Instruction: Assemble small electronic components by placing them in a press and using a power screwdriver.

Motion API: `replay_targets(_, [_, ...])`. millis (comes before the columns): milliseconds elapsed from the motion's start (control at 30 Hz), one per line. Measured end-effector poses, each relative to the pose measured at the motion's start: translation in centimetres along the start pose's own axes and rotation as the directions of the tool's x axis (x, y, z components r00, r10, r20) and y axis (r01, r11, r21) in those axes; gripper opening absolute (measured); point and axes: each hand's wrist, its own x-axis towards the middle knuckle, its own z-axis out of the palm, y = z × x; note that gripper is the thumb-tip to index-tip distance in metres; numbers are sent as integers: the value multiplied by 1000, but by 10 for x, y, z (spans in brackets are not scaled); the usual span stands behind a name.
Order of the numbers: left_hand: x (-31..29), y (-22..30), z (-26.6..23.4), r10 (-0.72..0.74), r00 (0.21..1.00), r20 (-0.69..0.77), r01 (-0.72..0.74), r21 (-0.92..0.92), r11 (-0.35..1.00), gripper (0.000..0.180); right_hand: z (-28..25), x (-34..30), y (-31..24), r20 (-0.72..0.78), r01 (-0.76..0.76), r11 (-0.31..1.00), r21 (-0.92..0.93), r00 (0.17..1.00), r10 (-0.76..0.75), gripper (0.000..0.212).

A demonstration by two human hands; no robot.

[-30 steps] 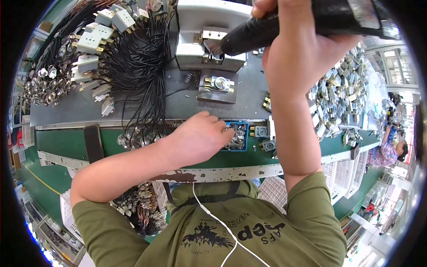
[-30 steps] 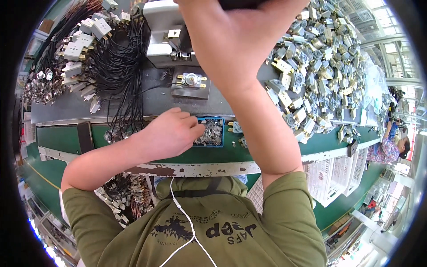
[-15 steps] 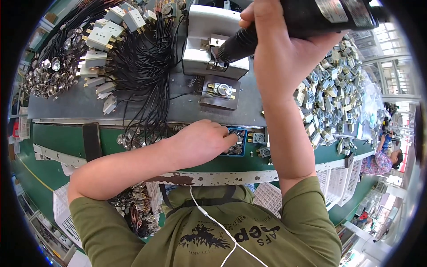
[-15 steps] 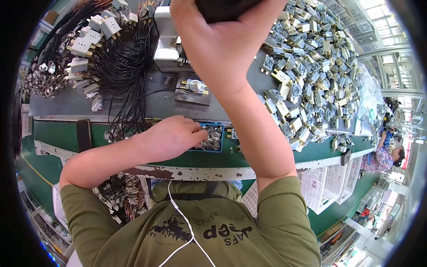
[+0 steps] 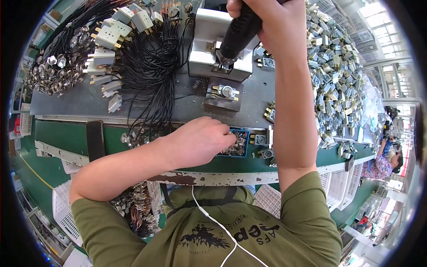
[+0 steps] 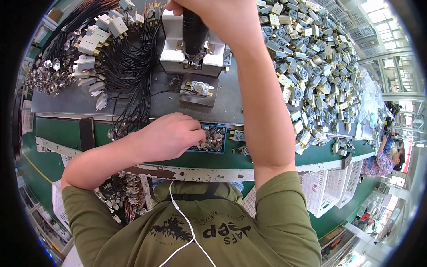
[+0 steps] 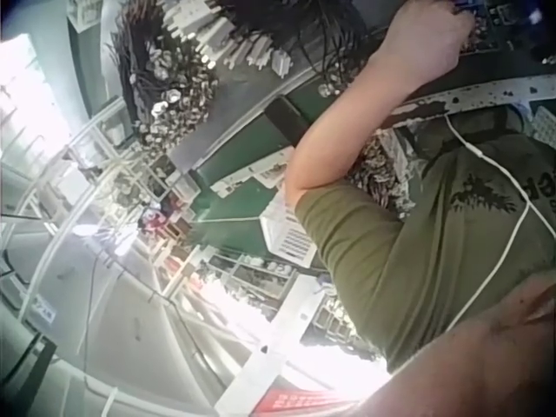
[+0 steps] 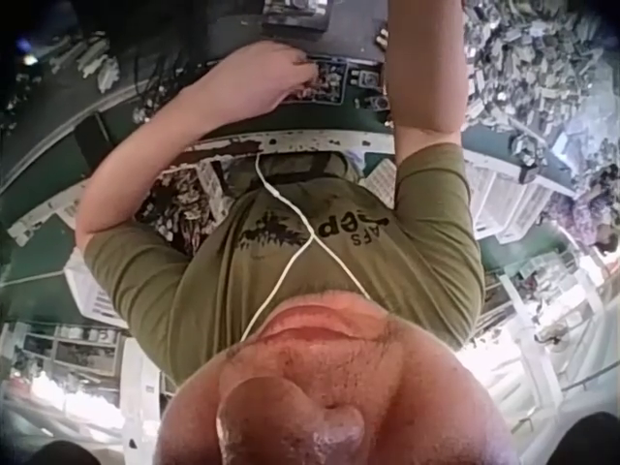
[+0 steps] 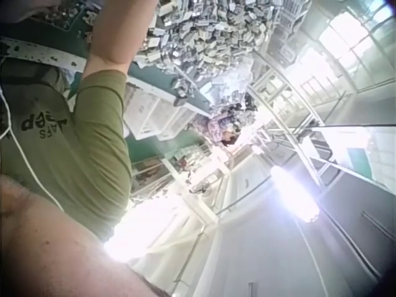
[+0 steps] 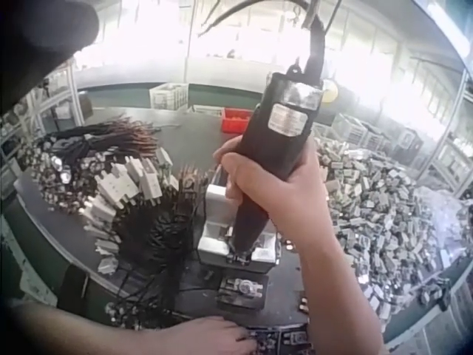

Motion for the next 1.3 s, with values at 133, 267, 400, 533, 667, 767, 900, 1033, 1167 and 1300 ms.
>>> replay_targets(133, [-1,1,-2,-38,999,-26,38,-7,999,13,47,-13,0,-547,73,958,-278,808,-220,62])
replay_targets(267, [0,0,-5,-50,998,-34,49,-24,998,12,56,-24,3,-492,217,924,-316,795,-355,76])
replay_targets(400, [-5,-1,-6,-45,997,-68,44,-15,999,15,40,-24,-3,-282,49,986,-162,955,-94,64])
replay_targets(533, [-2,-2,-6,-45,997,-60,45,-11,999,13,4,-1,-2,24,-39,999,16,999,39,57])
replay_targets(667, [-4,-3,-8,-34,996,-80,34,-2,999,13,1,8,2,93,-104,981,166,992,89,57])
replay_targets(767, [-1,-5,-13,-47,996,-82,50,32,998,14,16,5,-1,32,-57,998,31,998,56,62])
replay_targets(900, [1,-9,-14,-59,992,-116,63,30,998,11,39,-4,7,-356,173,933,-317,890,-286,65])
replay_targets(1033, [3,-9,-29,-75,975,-209,85,39,996,7,38,-19,3,-362,231,870,-435,840,-404,68])
replay_targets(1167, [2,-18,-47,-119,911,-394,164,83,983,4,40,-25,5,-362,268,896,-354,844,-396,66])
replay_targets(1300, [3,-26,-54,-170,867,-469,239,91,967,7,37,-26,2,-355,201,959,-198,898,-261,58])
